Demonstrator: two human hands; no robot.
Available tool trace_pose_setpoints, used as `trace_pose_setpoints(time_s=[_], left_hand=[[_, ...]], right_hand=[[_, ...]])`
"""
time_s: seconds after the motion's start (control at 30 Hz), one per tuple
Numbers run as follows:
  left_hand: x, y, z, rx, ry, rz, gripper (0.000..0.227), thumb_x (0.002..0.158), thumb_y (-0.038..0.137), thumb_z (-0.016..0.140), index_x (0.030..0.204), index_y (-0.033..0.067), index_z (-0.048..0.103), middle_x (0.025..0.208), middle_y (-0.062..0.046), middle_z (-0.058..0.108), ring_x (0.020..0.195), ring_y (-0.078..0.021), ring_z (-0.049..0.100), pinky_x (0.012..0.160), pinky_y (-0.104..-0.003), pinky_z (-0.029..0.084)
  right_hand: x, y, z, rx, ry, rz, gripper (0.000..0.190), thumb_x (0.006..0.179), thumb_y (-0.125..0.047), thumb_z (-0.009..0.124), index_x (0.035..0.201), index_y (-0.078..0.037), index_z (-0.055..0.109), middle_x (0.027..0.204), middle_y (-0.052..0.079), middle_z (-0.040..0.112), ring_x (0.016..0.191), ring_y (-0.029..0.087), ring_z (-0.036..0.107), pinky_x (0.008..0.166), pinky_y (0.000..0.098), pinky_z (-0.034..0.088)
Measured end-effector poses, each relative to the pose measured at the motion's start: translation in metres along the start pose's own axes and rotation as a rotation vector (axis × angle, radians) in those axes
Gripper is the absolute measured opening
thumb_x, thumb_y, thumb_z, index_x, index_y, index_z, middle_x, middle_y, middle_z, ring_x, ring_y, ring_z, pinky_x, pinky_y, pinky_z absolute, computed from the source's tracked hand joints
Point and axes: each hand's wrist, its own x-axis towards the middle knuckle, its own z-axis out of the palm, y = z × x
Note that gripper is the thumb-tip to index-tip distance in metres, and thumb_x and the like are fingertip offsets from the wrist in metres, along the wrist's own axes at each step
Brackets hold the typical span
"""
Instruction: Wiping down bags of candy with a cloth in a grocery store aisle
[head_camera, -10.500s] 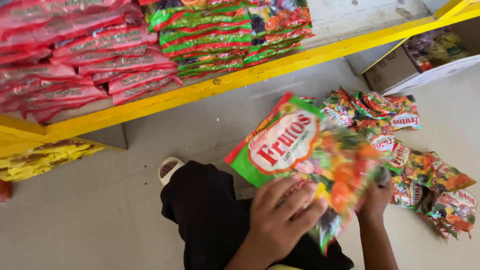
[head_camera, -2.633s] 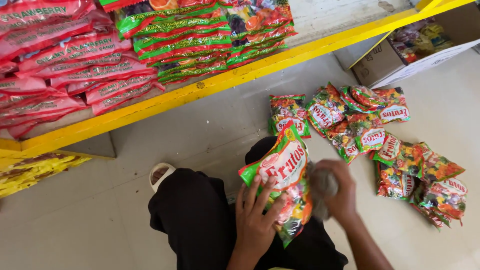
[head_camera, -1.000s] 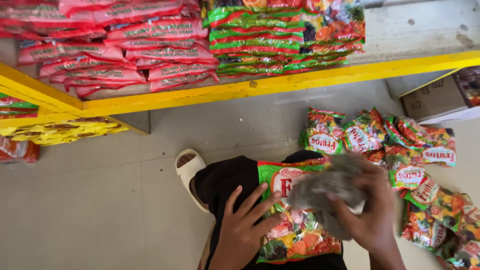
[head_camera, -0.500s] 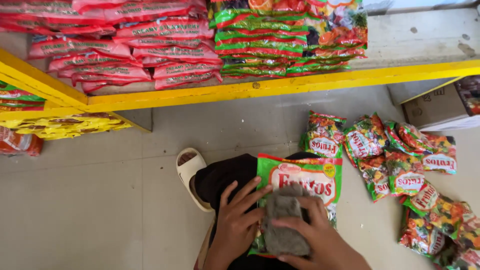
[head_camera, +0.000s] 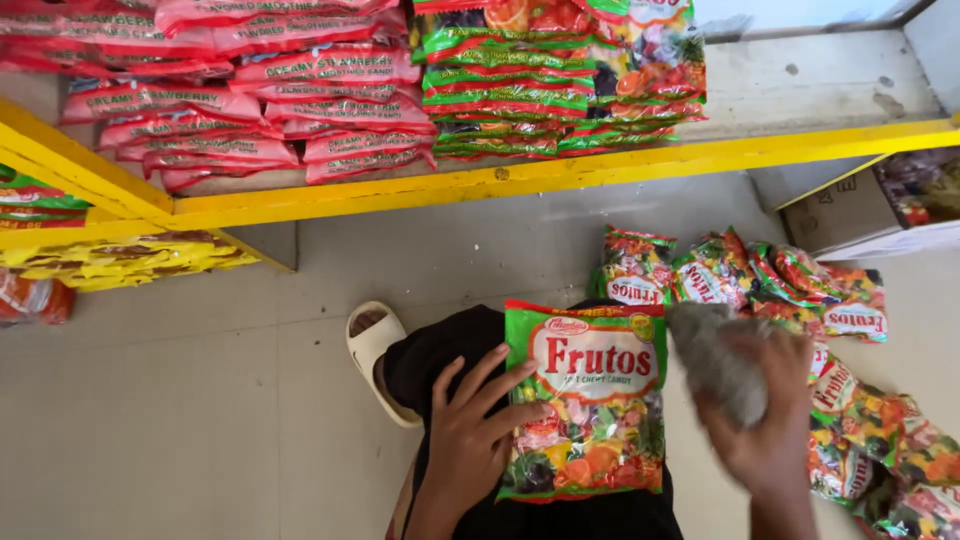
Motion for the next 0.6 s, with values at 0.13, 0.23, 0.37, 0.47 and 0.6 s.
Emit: trace_pose_setpoints(time_s=[0.13, 0.23, 0.37, 0.47, 0.6], left_hand=[[0.003, 0.001, -0.001, -0.015, 0.011, 0.009, 0.026, 0.076, 0.009, 0.075, 0.098, 0.0216, 0.078, 0.139, 0.003, 0.066, 0.139, -0.0251, 0.053, 0.114, -0.053, 0.027], [-0.001, 0.001, -0.002, 0.013, -0.018, 0.008, 0.012, 0.073, 0.006, 0.072, 0.083, 0.0124, 0.071, 0.14, 0.001, 0.066, 0.141, -0.0251, 0.051, 0.115, -0.056, 0.026], [-0.007, -0.001, -0.001, 0.019, 0.019, 0.01, 0.033, 0.07, 0.007, 0.077, 0.099, 0.0236, 0.078, 0.138, 0.005, 0.066, 0.14, -0.0261, 0.051, 0.113, -0.057, 0.027], [-0.006, -0.001, -0.001, 0.012, 0.026, 0.008, 0.028, 0.073, 0.01, 0.078, 0.097, 0.023, 0.078, 0.138, 0.004, 0.066, 0.139, -0.0259, 0.051, 0.114, -0.056, 0.027], [-0.001, 0.001, -0.001, -0.015, 0.033, -0.004, 0.028, 0.069, 0.007, 0.08, 0.092, 0.0225, 0.078, 0.138, 0.006, 0.067, 0.138, -0.0242, 0.052, 0.114, -0.055, 0.028]], right_hand=[[-0.043, -0.012, 0.059, 0.15, -0.197, -0.1, 0.07, 0.049, -0.016, 0.073, 0.119, -0.019, 0.073, 0.128, 0.008, 0.059, 0.127, 0.032, 0.045, 0.11, 0.049, 0.037], [-0.041, -0.016, 0.077, -0.126, -0.157, -0.368, 0.063, 0.055, -0.044, 0.087, 0.113, -0.024, 0.076, 0.122, 0.01, 0.056, 0.113, 0.036, 0.047, 0.099, 0.056, 0.036], [-0.016, 0.014, 0.051, 0.173, -0.247, -0.097, 0.059, 0.053, -0.017, 0.089, 0.111, -0.014, 0.076, 0.123, 0.009, 0.065, 0.112, 0.03, 0.062, 0.094, 0.0428, 0.051], [-0.018, 0.042, 0.021, 0.145, -0.114, -0.136, 0.051, 0.064, -0.009, 0.083, 0.114, -0.009, 0.076, 0.116, 0.006, 0.071, 0.106, 0.025, 0.065, 0.097, 0.0409, 0.053], [-0.038, 0.15, -0.071, -0.695, -0.518, -1.032, 0.063, 0.081, -0.017, 0.052, 0.143, -0.007, 0.05, 0.158, 0.017, 0.046, 0.143, 0.03, 0.046, 0.11, 0.0499, 0.045]])
